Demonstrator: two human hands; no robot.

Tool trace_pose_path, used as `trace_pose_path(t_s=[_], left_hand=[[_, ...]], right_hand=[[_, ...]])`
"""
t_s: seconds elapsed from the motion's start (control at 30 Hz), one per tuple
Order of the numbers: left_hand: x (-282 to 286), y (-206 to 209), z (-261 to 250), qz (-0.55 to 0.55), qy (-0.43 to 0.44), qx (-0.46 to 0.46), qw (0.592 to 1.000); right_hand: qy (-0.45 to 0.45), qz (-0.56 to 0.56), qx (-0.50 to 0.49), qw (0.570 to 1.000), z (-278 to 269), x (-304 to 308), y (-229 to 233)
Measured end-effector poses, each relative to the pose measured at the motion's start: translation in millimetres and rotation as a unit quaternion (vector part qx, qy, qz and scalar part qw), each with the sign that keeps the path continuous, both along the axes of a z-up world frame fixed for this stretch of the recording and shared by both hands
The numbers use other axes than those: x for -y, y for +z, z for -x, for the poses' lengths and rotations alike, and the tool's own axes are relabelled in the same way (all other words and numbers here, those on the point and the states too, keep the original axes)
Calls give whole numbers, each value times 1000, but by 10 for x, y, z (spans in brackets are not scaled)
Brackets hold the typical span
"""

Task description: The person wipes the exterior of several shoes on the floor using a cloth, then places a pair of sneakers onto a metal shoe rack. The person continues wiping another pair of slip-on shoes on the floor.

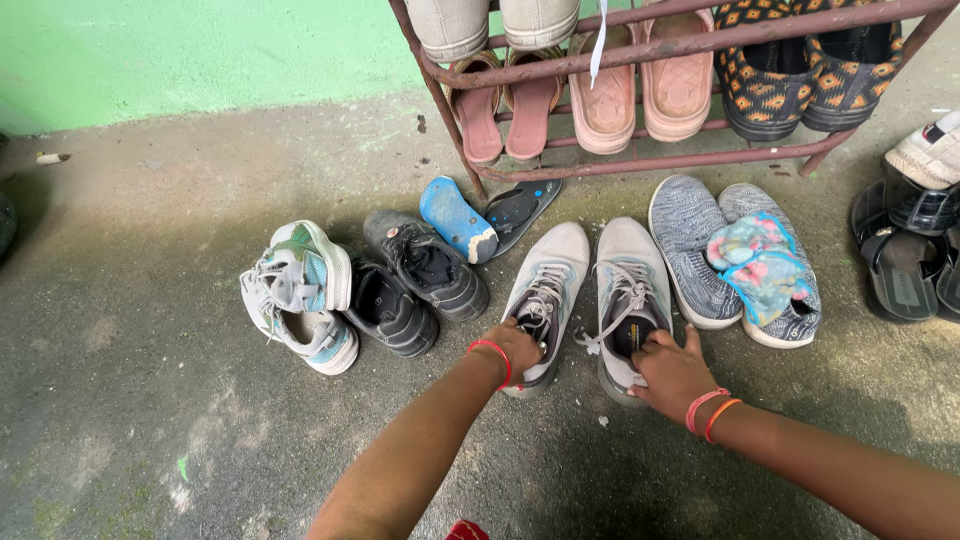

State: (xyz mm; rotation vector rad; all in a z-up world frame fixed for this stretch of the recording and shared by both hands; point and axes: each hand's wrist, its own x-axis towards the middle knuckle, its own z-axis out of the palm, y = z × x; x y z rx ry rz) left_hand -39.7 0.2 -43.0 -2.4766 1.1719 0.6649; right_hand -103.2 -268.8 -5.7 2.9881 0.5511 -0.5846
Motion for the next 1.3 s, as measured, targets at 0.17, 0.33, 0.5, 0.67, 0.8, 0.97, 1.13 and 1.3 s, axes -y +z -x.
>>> trace_pose_path(t_s=[0.17,0.33,0.5,0.67,0.8,0.97,1.13,1.3], left_hand=[[-25,-182,-14,40,66,-14,997],[27,-121,-45,44,80,-12,996],[184,50,-103,77,110,-22,991],[420,125,-224,145,129,-40,980],[494,112,-304,125,149,-25,980],[519,257,-345,135,189,2,973],[589,442,-399,157,223,-9,962],[680,674,-380,157,251,-11,955]], right_hand=[[-22,-89,-4,996,-70,60,-258],[-9,-134,7,991,-115,119,-420],[-8,-143,15,990,-158,122,-261],[-68,-164,4,984,-307,126,-65],[-78,-163,14,983,-367,156,20],[-83,-191,8,978,-445,190,163],[-99,-192,17,976,-509,192,295],[-76,-184,-9,980,-537,237,426]])
